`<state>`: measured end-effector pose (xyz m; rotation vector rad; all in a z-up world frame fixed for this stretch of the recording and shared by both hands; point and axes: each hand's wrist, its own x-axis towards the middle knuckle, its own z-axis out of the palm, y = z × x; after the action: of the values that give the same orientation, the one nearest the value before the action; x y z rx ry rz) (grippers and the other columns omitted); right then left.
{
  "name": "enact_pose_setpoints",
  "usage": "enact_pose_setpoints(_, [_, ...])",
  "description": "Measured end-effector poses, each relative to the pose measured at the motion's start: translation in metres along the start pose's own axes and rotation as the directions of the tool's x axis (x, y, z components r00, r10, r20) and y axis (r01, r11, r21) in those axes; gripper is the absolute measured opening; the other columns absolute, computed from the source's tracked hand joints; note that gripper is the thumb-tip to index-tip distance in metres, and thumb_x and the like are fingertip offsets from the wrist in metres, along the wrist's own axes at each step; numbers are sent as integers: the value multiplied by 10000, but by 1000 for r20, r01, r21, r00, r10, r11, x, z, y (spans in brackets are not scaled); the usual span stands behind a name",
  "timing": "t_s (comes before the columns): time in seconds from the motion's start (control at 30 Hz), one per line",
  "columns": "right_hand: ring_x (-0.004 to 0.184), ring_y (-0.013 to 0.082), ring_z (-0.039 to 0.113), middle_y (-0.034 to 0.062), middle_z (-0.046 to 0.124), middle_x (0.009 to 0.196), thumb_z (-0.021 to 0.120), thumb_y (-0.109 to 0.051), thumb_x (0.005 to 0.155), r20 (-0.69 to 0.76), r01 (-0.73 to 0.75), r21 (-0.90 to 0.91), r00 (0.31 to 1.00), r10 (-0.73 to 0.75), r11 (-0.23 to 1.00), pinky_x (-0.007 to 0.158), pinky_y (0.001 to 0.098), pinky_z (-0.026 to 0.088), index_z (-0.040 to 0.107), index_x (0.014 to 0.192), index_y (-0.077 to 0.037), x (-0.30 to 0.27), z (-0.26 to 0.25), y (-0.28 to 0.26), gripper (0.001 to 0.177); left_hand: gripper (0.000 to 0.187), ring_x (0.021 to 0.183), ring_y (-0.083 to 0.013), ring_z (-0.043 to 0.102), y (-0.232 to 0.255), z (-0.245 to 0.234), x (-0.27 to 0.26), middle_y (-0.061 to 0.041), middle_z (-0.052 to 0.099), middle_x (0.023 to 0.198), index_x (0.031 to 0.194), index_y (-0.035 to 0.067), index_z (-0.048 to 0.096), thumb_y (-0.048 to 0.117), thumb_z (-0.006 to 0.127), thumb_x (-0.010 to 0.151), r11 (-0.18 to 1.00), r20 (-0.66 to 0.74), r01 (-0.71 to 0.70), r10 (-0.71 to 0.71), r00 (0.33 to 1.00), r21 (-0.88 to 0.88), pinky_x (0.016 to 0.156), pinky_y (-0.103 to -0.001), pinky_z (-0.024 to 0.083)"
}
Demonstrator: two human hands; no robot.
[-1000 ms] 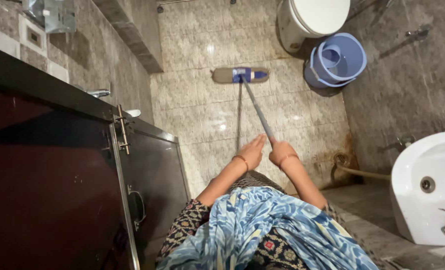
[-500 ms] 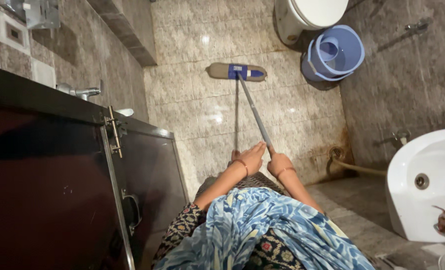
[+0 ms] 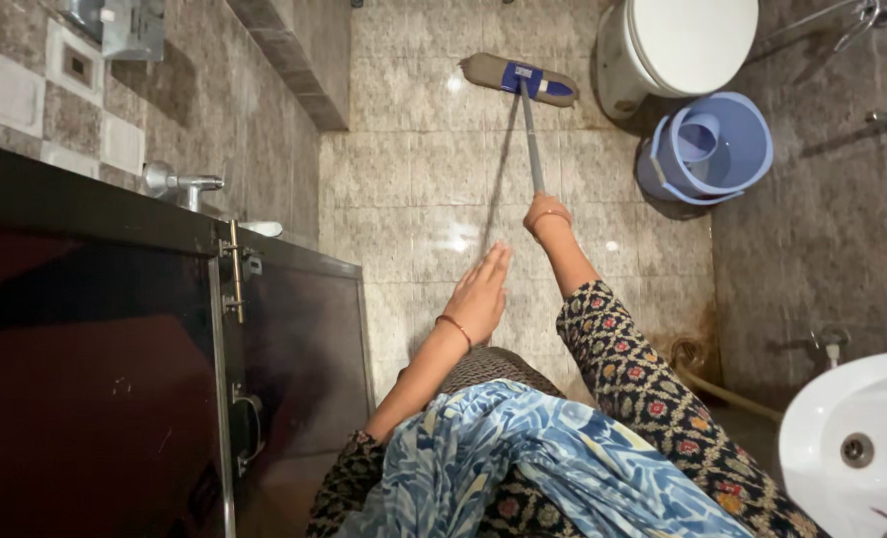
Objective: The person mops the tiled floor of a bathroom using a flat mop, moving the mop head around the toilet, sink, and entryway.
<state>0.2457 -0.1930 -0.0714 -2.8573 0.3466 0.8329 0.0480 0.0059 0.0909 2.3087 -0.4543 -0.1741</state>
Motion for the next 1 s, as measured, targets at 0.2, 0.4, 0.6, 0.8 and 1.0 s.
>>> enact_pose_setpoints(0.2, [1111,389,697,225,712,1187,566,-106,936,26,-11,-15,1000,12,1000,902,509,576,433,1524,-181,-48,24,44,608,669,1435,-416,424,7,4,-14,-238,305,1648,1582,6,299,98,541,965,976,-22,38,-44,999,-217,1164,-440,400])
enact_pose_setpoints(0.4, [1068,370,731,223,734,1134,527,-96,922,127,-59,2,990,58,998,899,488,590,359,1592,-253,-121,24,75,709,652,1429,-412,422,5,33,-24,-257,332,1620,1556,-17,320,105,540,955,970,59,-10,26,998,-244,1166,-432,385])
enact_pose_setpoints(0.6, [1055,410,705,266,715,1124,557,-133,872,151,1,19,989,-4,1000,919,506,572,393,1569,-264,-232,13,81,727,632,1478,-399,376,-26,99,-37,-283,359,1598,1529,-53,349,79,543,942,979,131,-117,139,982,-165,1216,-417,345])
enact_pose_setpoints(0.8, [1031,437,695,260,714,1097,591,-197,854,187,69,-38,980,-61,997,917,531,557,400,1541,-244,-347,29,94,715,671,1484,-360,378,-22,170,-53,-242,398,1586,1511,-38,386,75,576,878,961,370,-245,277,887,-132,1206,-390,334])
enact_pose_setpoints(1.0, [986,460,690,277,725,1026,612,-133,799,119,77,101,989,-89,992,898,537,548,459,1497,-194,-379,58,108,718,745,1504,-367,350,-24,202,-69,-257,362,1590,1528,-53,321,124,642,881,940,520,-257,338,784,-225,1224,-405,331])
